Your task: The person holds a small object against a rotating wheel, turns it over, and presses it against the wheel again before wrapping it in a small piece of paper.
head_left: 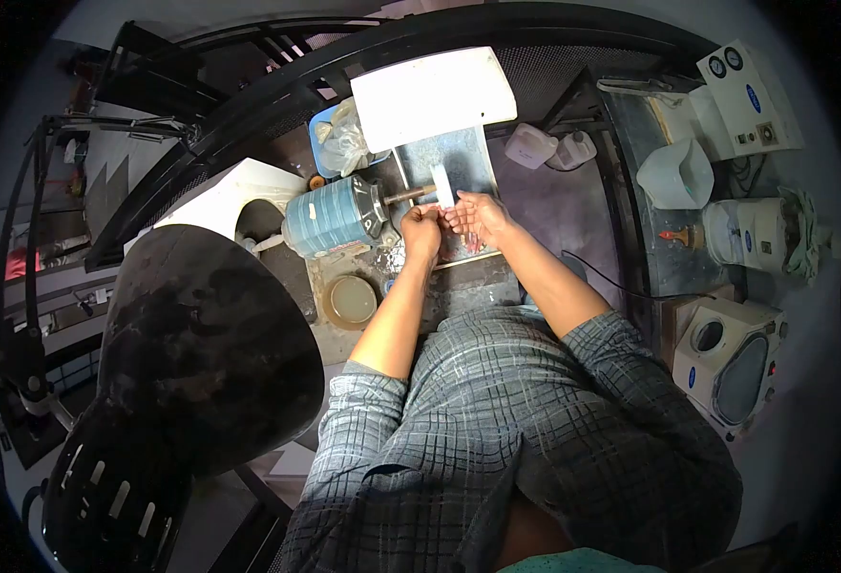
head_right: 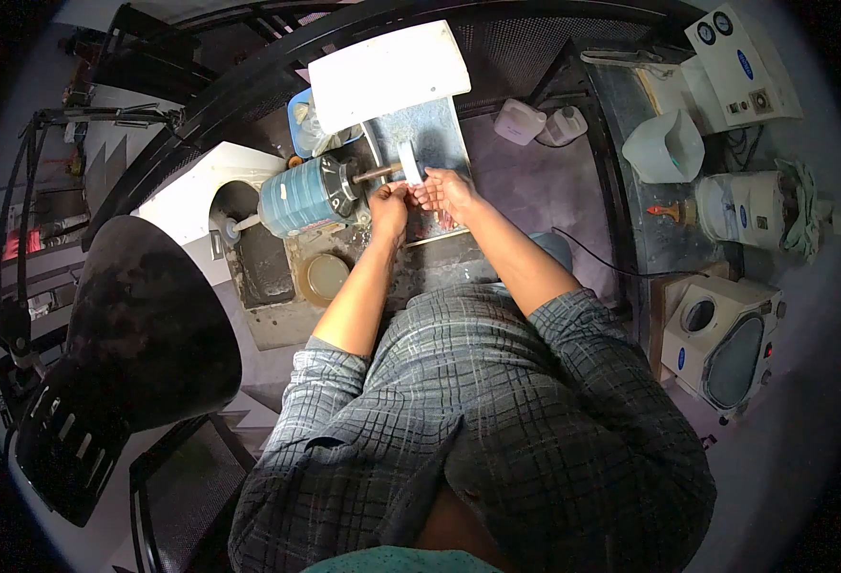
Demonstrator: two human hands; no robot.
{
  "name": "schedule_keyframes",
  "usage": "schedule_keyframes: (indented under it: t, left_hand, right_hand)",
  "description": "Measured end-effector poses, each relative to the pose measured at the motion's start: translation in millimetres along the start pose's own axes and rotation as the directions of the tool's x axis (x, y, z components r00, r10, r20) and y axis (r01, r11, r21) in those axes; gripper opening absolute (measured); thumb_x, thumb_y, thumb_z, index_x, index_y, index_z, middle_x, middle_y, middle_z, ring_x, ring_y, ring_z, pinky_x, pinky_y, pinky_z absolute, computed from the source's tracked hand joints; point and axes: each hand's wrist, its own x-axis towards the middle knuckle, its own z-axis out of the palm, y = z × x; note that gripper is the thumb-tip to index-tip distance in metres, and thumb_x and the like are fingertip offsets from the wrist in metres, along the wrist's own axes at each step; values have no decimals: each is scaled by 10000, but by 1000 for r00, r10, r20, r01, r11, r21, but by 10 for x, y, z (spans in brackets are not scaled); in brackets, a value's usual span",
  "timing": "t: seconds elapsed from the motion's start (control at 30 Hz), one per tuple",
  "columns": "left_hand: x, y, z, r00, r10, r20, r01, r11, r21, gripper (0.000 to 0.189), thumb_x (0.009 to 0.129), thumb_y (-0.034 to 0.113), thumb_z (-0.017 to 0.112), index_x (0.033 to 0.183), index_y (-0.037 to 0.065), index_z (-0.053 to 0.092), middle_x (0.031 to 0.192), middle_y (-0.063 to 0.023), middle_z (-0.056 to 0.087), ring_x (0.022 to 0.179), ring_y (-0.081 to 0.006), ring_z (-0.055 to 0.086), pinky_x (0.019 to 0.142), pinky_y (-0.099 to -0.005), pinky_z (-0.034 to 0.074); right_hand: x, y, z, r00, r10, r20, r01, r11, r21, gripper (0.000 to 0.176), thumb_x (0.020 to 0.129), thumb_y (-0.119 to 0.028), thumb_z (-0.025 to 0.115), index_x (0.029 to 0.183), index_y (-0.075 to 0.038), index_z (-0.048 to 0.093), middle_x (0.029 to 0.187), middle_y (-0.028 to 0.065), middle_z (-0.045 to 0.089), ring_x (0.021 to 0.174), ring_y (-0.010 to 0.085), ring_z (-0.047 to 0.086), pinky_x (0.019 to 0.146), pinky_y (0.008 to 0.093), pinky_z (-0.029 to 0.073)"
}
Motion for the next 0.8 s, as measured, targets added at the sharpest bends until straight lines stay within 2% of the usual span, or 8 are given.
schedule_keyframes:
  t: [0.07, 0.23, 0.47, 0.67, 0.73, 0.8]
  left_hand:
    - [48, 16, -10, 998, -63, 16, 63, 997, 40, 101, 826, 23, 468, 835, -20, 559, 676, -43, 560, 539, -105, 494, 514, -228, 406]
    - [161, -35, -28, 998, -67, -1, 67, 997, 37, 91, 823, 42, 482, 817, -12, 555, 658, -48, 561, 520, -107, 496, 488, -229, 402]
    - [132, -39, -47, 998, -68, 10, 68, 997, 49, 94, 823, 47, 479, 813, -8, 554, 680, -46, 567, 516, -104, 494, 473, -227, 399]
    - [-82, 42, -81, 998, -37, 45, 38, 999, -32, 110, 832, 33, 463, 836, -22, 558, 693, -47, 566, 533, -99, 494, 485, -224, 401]
    - [-126, 63, -97, 998, -38, 45, 39, 999, -17, 112, 832, 30, 461, 839, -23, 559, 693, -46, 567, 536, -98, 495, 485, -222, 400]
    - [-124, 55, -110, 998, -40, 45, 40, 999, -4, 115, 833, 28, 459, 842, -24, 561, 693, -46, 567, 539, -97, 497, 485, -220, 399]
  right_hand:
    - [43, -5, -12, 1000, 6, -16, -6, 1000, -4, 405, 853, -346, 449, 854, 35, 585, 762, 105, 610, 674, 161, 583, 661, 284, 479]
    - [122, -1, -12, 998, -18, -59, 17, 1000, -6, 396, 848, -353, 459, 851, 27, 569, 748, 106, 603, 660, 162, 581, 632, 286, 486]
    - [72, -12, -10, 998, -13, -56, 13, 1000, 1, 386, 850, -329, 469, 865, 42, 575, 779, 132, 612, 682, 184, 587, 654, 305, 488]
    - [-79, -2, 38, 999, 6, 45, -6, 1000, 1, 406, 860, -341, 448, 880, 40, 587, 783, 113, 617, 687, 172, 588, 672, 286, 481]
    - [-95, 7, 39, 994, -12, 105, 14, 1000, -18, 411, 865, -348, 440, 881, 34, 590, 784, 105, 620, 694, 169, 590, 680, 286, 479]
    - [-88, 8, 44, 995, -9, 96, 10, 1000, -9, 411, 864, -349, 442, 879, 34, 590, 786, 106, 621, 696, 170, 591, 680, 288, 480]
